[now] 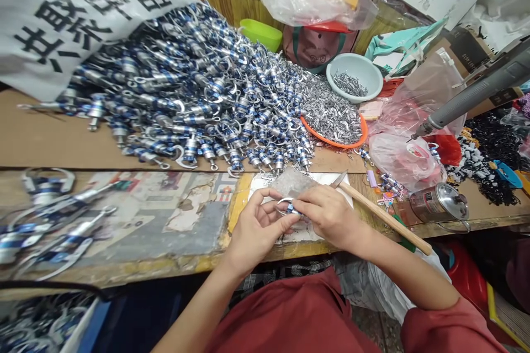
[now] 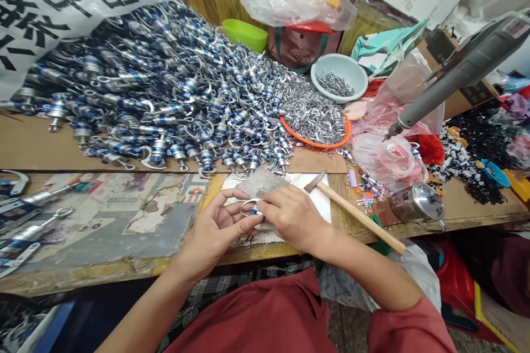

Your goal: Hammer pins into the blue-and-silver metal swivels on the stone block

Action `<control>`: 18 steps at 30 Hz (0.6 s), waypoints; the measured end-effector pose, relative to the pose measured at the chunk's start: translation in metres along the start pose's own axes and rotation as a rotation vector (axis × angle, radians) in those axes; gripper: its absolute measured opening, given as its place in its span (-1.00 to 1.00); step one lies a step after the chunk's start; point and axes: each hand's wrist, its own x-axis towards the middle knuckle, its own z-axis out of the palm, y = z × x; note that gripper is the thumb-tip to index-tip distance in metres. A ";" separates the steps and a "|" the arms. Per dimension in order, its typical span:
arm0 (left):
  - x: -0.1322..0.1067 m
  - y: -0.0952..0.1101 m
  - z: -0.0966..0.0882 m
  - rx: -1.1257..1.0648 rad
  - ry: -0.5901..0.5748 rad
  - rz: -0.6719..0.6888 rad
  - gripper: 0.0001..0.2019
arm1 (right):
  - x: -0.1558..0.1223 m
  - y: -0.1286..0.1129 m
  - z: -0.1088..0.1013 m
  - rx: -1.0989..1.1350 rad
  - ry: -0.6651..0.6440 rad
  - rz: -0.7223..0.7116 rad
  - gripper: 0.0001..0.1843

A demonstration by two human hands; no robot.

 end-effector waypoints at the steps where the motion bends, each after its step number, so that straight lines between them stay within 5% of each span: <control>1: 0.000 0.000 0.000 -0.004 0.003 -0.002 -0.53 | 0.000 -0.003 -0.002 -0.023 -0.033 0.007 -0.75; 6: -0.001 0.001 0.000 0.010 0.024 -0.003 -0.53 | -0.011 -0.010 -0.012 0.002 -0.137 0.127 -0.68; 11: 0.001 0.001 -0.001 0.044 0.041 -0.016 -0.53 | -0.054 0.028 -0.027 -0.072 0.025 0.485 -0.67; 15: 0.001 0.001 -0.001 0.047 0.054 -0.023 -0.52 | -0.096 0.056 -0.033 -0.147 -0.347 0.765 -0.61; 18: 0.001 0.001 -0.001 0.046 0.062 -0.025 -0.51 | -0.104 0.055 -0.034 -0.094 -0.335 0.832 -0.70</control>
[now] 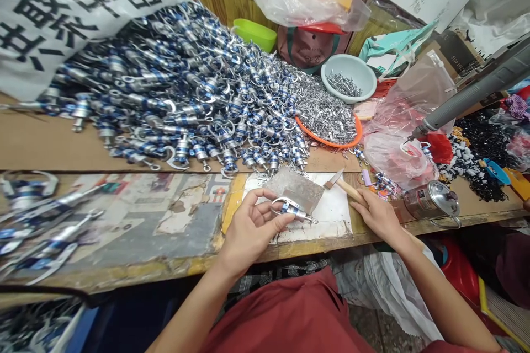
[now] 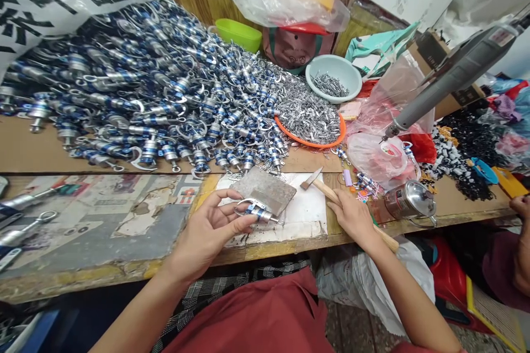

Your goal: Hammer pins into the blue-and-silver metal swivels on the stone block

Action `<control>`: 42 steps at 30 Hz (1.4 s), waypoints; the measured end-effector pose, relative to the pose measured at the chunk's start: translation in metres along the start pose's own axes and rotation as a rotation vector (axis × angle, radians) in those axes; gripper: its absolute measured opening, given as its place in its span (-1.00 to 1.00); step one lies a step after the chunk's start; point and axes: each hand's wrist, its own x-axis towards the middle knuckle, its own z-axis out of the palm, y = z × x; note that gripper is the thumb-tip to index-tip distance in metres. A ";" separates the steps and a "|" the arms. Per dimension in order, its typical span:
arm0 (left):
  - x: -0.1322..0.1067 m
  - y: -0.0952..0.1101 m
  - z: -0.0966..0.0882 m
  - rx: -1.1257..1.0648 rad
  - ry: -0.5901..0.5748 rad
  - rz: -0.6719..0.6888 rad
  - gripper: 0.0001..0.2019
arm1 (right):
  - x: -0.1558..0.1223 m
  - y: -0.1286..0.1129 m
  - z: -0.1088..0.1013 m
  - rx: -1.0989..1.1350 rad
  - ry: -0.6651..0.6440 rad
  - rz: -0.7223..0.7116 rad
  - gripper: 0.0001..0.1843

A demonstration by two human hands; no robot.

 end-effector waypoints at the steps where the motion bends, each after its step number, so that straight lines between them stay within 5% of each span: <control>1: 0.000 0.000 0.000 -0.003 0.000 -0.001 -0.51 | -0.002 -0.005 -0.002 0.036 0.057 -0.002 -0.69; 8: -0.001 0.001 0.003 -0.013 0.016 0.008 -0.51 | -0.008 -0.065 -0.039 0.215 0.286 -0.388 -0.56; 12: -0.001 0.001 0.004 -0.004 0.019 0.011 -0.51 | -0.013 -0.077 -0.039 0.186 0.349 -0.523 -0.44; 16: 0.001 0.000 0.001 -0.002 0.019 0.007 -0.49 | -0.018 -0.074 -0.028 0.002 0.213 -0.501 -0.43; 20: 0.001 0.000 0.000 0.031 0.042 0.003 -0.50 | -0.024 -0.073 -0.024 0.060 0.314 -0.480 -0.41; 26: -0.004 0.006 0.006 -0.005 0.049 0.021 -0.49 | -0.019 -0.067 -0.018 0.162 0.170 -0.342 -0.55; 29: -0.011 0.018 -0.020 0.024 0.216 0.161 -0.52 | -0.007 -0.046 -0.010 0.238 0.187 -0.163 -0.57; 33: -0.021 0.037 -0.089 0.410 0.833 0.421 -0.58 | 0.005 -0.013 0.007 0.105 0.087 0.036 -0.51; 35: -0.027 0.044 -0.114 0.761 1.084 0.345 -0.60 | 0.009 -0.003 0.016 0.049 0.064 0.037 -0.55; 38: -0.034 0.050 -0.121 1.224 1.120 0.322 -0.56 | 0.015 -0.011 0.017 -0.013 0.139 -0.042 -0.62; 42: -0.023 0.054 -0.100 1.382 1.065 0.408 -0.56 | 0.004 -0.065 -0.007 0.231 0.444 -0.196 -0.56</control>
